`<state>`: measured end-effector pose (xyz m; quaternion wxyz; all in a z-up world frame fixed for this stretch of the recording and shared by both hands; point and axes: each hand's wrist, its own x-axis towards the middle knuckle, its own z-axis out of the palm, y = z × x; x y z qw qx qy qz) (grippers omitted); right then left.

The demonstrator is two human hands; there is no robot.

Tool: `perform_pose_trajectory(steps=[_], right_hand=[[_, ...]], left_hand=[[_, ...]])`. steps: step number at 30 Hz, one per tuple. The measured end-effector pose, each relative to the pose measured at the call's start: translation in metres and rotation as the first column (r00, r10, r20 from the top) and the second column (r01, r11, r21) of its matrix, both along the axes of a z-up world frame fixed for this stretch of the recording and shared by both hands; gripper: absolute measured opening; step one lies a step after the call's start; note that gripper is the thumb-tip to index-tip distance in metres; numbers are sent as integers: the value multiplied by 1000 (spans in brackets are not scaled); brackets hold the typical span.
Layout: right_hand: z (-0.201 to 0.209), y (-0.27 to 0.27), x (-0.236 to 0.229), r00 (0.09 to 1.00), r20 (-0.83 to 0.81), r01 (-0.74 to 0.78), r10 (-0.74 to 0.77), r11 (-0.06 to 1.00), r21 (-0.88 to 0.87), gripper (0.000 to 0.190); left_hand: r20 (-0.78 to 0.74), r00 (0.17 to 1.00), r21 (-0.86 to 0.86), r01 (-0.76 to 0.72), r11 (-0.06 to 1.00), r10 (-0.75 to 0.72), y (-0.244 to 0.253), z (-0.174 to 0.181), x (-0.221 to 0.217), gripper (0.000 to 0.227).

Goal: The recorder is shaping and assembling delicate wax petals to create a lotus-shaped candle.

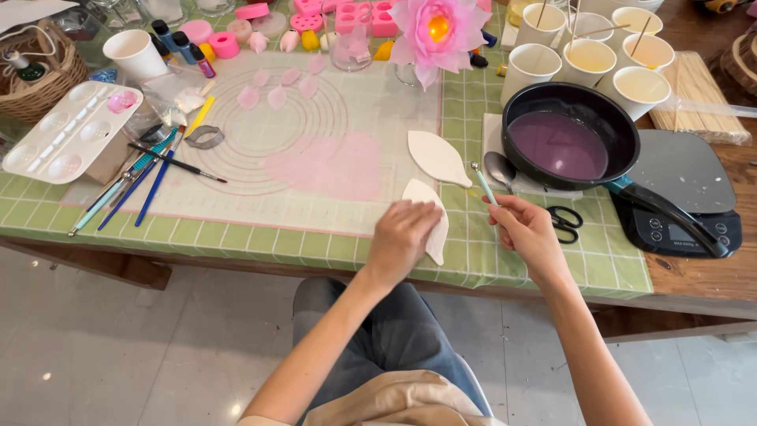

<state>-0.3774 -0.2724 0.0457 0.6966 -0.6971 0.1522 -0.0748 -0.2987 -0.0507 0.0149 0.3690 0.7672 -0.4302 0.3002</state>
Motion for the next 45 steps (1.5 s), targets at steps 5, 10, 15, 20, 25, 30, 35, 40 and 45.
perform_pose_trajectory(steps=[5, 10, 15, 20, 25, 30, 35, 40, 45], right_hand=[[-3, 0, -10, 1000, -3, -8, 8, 1000, -17, 31], [-8, 1, -6, 999, 21, -24, 25, 999, -27, 30], [-3, 7, 4, 999, 22, -27, 30, 991, -131, 32], [-8, 11, 29, 990, 93, -86, 102, 982, -166, 33], [-6, 23, 36, 982, 111, -132, 155, 973, -186, 34], [-8, 28, 33, 983, 84, -145, 163, 971, -192, 35], [-20, 24, 34, 984, 71, -149, 163, 974, -168, 34], [-21, 27, 34, 988, 61, -131, 140, 982, -139, 35], [-22, 19, 37, 992, 114, -39, 52, 993, -115, 36]], left_hand=[[72, 996, 99, -59, 993, 52, 4, -22, -24, 25], [93, 993, 127, -81, 989, 70, 6, -23, -33, 25], [91, 993, 174, -86, 981, 71, 5, -18, -39, 21], [15, 999, 157, -32, 987, 30, 8, 3, -46, 20], [-52, 999, 137, 0, 991, 7, 10, -2, -49, 21], [-87, 996, 66, -5, 998, 11, 12, -10, -50, 21], [-179, 984, -12, 22, 1000, -24, 15, -7, -52, 22], [-250, 966, -71, 42, 997, -59, 18, -6, -48, 24], [-436, 897, -209, -20, 978, -75, 9, -10, 4, 14]])
